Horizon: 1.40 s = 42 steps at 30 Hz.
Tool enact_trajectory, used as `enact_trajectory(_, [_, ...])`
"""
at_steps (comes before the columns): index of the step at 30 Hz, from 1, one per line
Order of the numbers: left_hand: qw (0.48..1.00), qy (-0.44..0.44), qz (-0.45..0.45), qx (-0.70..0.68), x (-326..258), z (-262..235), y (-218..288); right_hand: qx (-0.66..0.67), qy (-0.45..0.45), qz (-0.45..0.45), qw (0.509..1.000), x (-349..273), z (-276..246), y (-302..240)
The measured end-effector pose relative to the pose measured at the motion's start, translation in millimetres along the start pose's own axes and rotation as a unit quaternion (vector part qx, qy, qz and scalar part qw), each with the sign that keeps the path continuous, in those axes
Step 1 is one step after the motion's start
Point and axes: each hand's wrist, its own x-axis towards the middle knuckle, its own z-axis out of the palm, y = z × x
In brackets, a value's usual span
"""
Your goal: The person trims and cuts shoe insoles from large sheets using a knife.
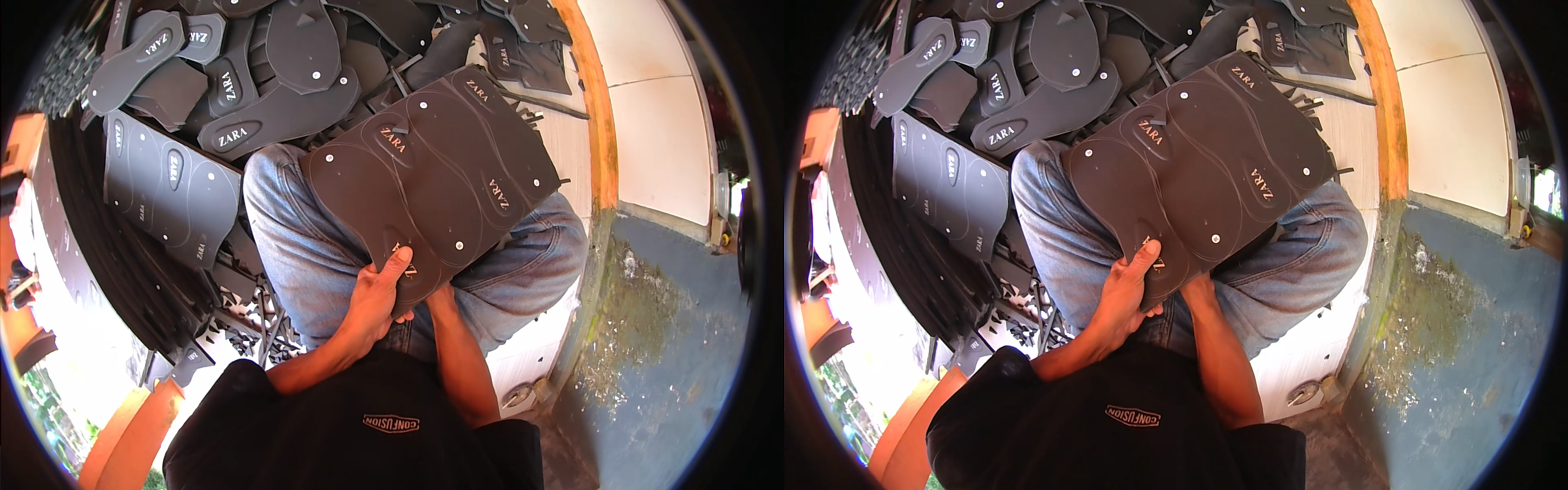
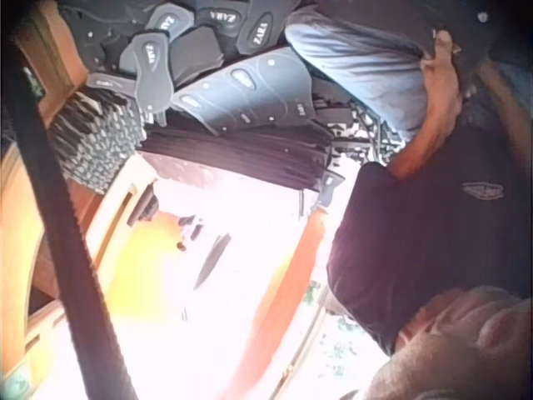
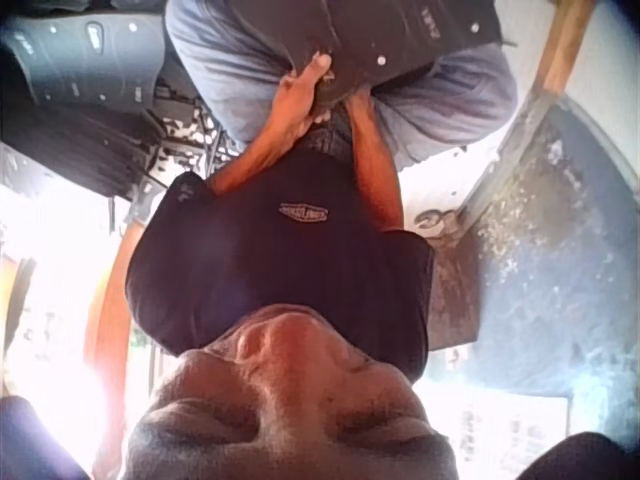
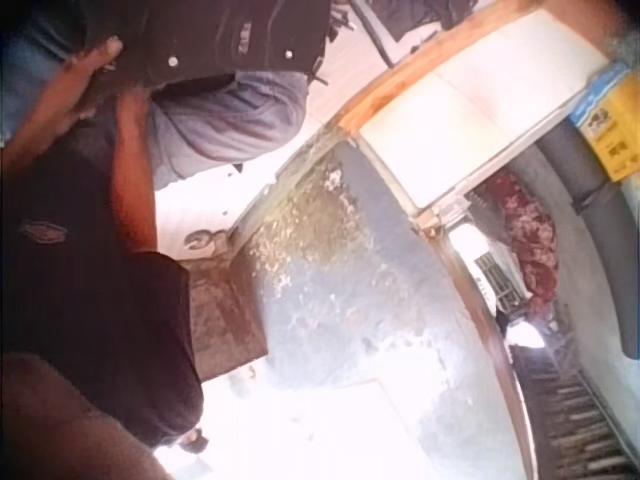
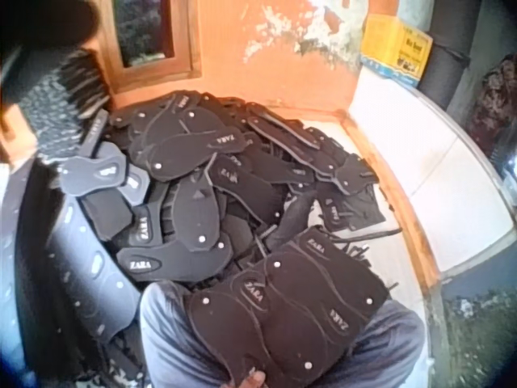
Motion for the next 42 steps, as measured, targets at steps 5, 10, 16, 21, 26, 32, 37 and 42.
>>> enact_trajectory(5, [1.0,0.0,-0.005,-0.005,-0.2,-2.1,1.6,-0.011,-0.004,0.002,1.0,11.4,-4.0,1.9])
enact_trajectory(10, [1.0,-0.006,-0.009,-0.005,-2.7,-3.4,4.6,-0.022,-0.011,0.01,1.0,17.3,-8.3,2.7])
enact_trajectory(16, [1.0,-0.005,-0.006,0.004,-5.5,-5.9,5.8,-0.044,-0.018,0.021,0.999,34.0,-18.1,1.8])
enact_trajectory(21, [1.0,-0.005,-0.014,0.024,-7.5,-10.8,6.1,-0.065,-0.025,0.035,0.997,44.0,-26.5,0.4])
enact_trajectory(26, [1.0,0.002,-0.006,0.018,-7.6,-12.4,4.4,-0.088,-0.039,0.049,0.994,57.9,-28.5,-3.5])
enact_trajectory(32, [1.0,-0.014,0.005,-0.008,-8.2,-17.3,2.2,-0.115,-0.062,0.064,0.989,74.3,-23.7,-11.7])
enact_trajectory(37, [1.0,-0.01,-0.003,0.006,-15.6,-20.8,7.4,-0.124,-0.082,0.069,0.986,86.5,-18.9,-18.5])
enact_trajectory(42, [0.997,0.024,-0.015,0.072,-32.1,-45.7,12.6,-0.141,-0.121,0.078,0.98,104.1,-12.8,-33.8])
